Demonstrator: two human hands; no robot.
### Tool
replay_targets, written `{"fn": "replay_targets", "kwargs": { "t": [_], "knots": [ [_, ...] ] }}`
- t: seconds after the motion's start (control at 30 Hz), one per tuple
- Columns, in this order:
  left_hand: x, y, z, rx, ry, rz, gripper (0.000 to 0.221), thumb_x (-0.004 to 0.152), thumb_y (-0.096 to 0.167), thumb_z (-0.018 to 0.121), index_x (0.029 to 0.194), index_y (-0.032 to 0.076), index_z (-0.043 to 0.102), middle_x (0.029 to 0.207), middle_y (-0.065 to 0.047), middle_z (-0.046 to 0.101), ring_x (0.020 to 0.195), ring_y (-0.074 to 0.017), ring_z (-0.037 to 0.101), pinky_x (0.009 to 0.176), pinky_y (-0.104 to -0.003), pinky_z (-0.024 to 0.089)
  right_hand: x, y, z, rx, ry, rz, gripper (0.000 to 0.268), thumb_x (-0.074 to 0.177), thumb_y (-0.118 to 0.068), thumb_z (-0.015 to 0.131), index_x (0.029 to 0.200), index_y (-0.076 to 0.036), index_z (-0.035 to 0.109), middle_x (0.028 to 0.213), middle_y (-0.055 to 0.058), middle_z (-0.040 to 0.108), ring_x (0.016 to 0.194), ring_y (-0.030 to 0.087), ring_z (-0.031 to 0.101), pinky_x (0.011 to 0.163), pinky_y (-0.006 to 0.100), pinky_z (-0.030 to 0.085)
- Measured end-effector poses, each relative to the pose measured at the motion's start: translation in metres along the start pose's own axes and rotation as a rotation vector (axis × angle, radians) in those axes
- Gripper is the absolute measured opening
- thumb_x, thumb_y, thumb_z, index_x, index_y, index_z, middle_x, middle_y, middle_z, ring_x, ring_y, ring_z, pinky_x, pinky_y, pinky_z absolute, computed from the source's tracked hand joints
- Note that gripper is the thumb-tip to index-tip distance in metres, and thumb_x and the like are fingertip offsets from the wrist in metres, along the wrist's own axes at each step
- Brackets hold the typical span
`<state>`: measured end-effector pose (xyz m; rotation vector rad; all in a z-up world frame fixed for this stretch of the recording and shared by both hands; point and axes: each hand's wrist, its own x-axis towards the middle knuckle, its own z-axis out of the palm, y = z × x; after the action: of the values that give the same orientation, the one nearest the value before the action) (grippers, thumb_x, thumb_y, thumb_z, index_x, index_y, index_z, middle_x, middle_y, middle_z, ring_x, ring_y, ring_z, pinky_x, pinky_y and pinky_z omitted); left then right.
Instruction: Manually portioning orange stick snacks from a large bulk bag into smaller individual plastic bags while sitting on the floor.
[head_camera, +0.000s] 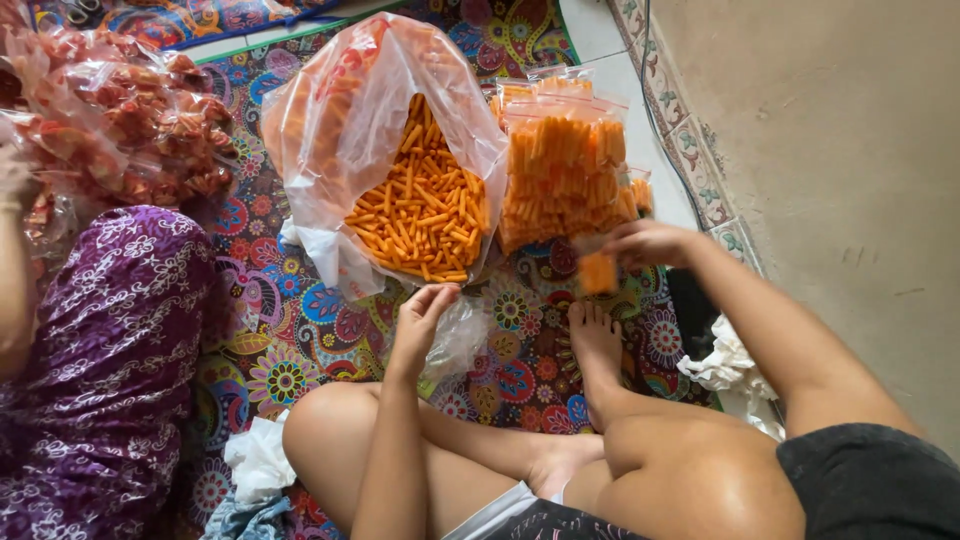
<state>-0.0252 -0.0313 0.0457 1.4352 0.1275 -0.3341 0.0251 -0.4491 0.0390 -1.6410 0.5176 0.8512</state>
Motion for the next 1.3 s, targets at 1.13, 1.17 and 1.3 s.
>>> {"fn": "replay_targets", "kwargs": {
  "t": [1.13,1.17,1.3],
  "knots": [
    [0.047,-0.160,-0.006,1.372,0.209,-0.187,0.025,0.087,-0.002,0.058,0.076,0.006,0.079,0.075,-0.015,0.077,0.080,-0.0324,0.078,0.070,-0.041,0.063,0.090,0.034,-0.060,-1.155,0.647,0.384,0.060,0.089,-0.031,0.060,0.141,-0.001,0.064,0.138,0.025,0.065,0.124,0.047,0.063,0.086,0.069,0.051],
    [0.049,-0.164,-0.005,1.380,0.203,-0.157,0.024,0.086,-0.002,0.059,0.075,0.006,0.079,0.075,-0.015,0.077,0.079,-0.0323,0.078,0.069,-0.041,0.063,0.100,0.046,-0.071,-1.185,0.605,0.493,0.061,0.086,-0.032,0.063,0.138,-0.001,0.066,0.136,0.026,0.067,0.121,0.048,0.064,0.084,0.070,0.050],
    [0.052,-0.167,0.000,1.428,0.178,-0.112,0.025,0.086,-0.001,0.059,0.073,0.009,0.078,0.073,-0.014,0.076,0.078,-0.0313,0.078,0.067,-0.041,0.063,0.097,0.040,-0.050,-1.413,0.376,0.692,0.038,0.091,-0.036,0.059,0.085,-0.016,0.090,0.083,0.008,0.086,0.091,0.030,0.080,0.083,0.053,0.053]
  ]
}}
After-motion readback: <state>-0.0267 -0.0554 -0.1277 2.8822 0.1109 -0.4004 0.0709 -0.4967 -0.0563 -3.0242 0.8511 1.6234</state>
